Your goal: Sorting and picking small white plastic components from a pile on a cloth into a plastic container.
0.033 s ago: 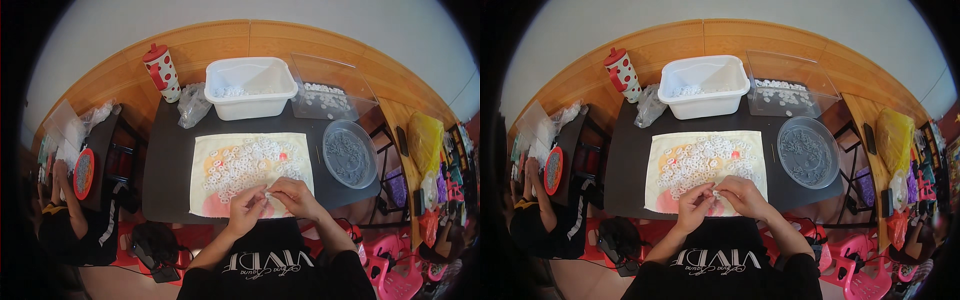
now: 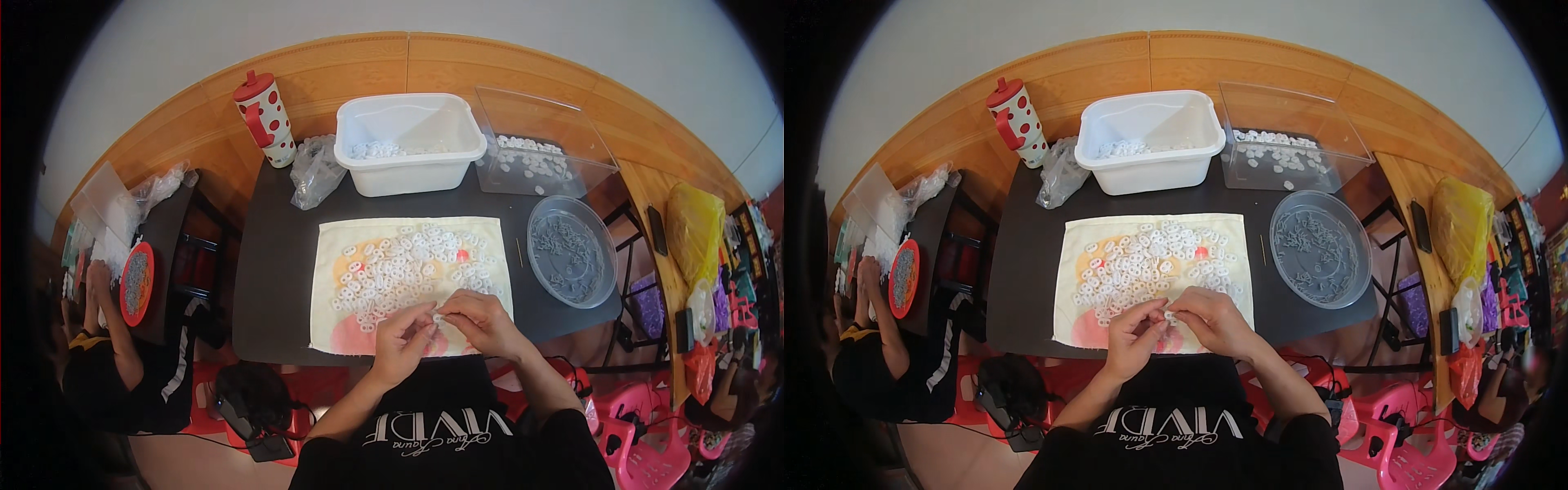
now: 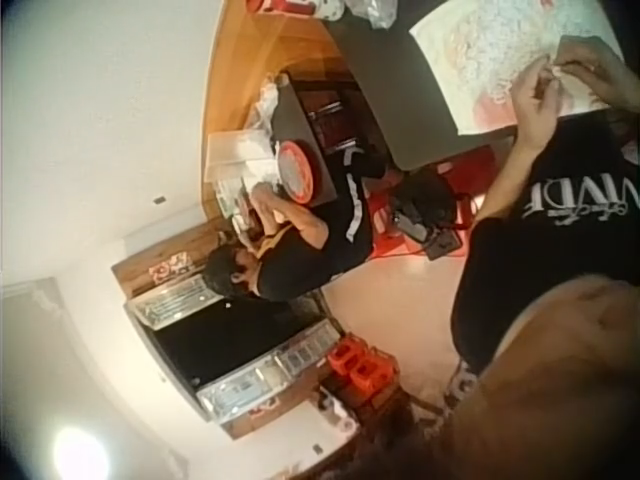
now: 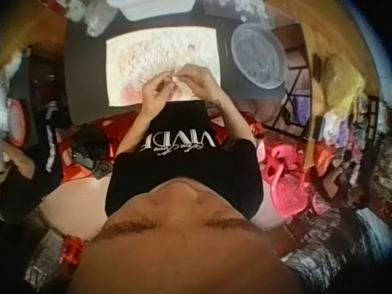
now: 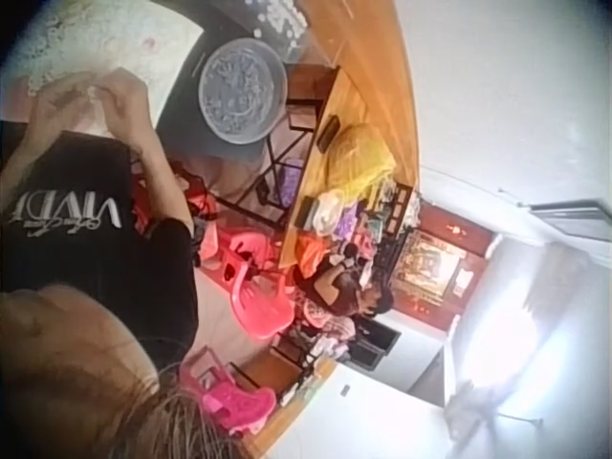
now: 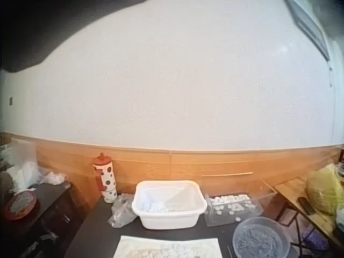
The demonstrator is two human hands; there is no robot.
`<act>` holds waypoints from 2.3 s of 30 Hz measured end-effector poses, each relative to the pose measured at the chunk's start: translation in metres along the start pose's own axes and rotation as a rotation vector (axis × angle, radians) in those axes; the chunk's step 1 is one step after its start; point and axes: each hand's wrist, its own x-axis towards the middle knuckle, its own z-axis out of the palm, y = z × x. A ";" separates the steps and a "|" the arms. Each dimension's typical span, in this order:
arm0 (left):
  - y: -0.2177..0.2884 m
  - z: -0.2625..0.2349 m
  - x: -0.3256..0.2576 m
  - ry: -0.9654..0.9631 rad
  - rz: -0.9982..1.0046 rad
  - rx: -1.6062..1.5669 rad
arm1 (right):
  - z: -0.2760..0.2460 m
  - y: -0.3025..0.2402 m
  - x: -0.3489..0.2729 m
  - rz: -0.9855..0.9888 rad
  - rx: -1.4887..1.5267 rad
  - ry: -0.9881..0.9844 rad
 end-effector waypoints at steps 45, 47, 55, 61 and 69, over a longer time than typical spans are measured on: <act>0.021 0.014 0.006 -0.016 0.311 0.750 | 0.013 0.011 -0.022 -0.145 -0.217 0.117; 0.021 0.014 0.007 -0.029 0.310 0.747 | 0.012 0.012 -0.022 -0.143 -0.227 0.106; 0.017 0.010 0.008 -0.069 0.271 0.720 | 0.011 0.010 -0.020 -0.160 -0.238 0.103; 0.018 0.010 0.009 -0.066 0.253 0.720 | 0.008 0.008 -0.019 -0.173 -0.272 0.082; 0.020 0.013 0.007 -0.039 0.307 0.747 | 0.009 0.015 -0.021 -0.207 -0.301 0.049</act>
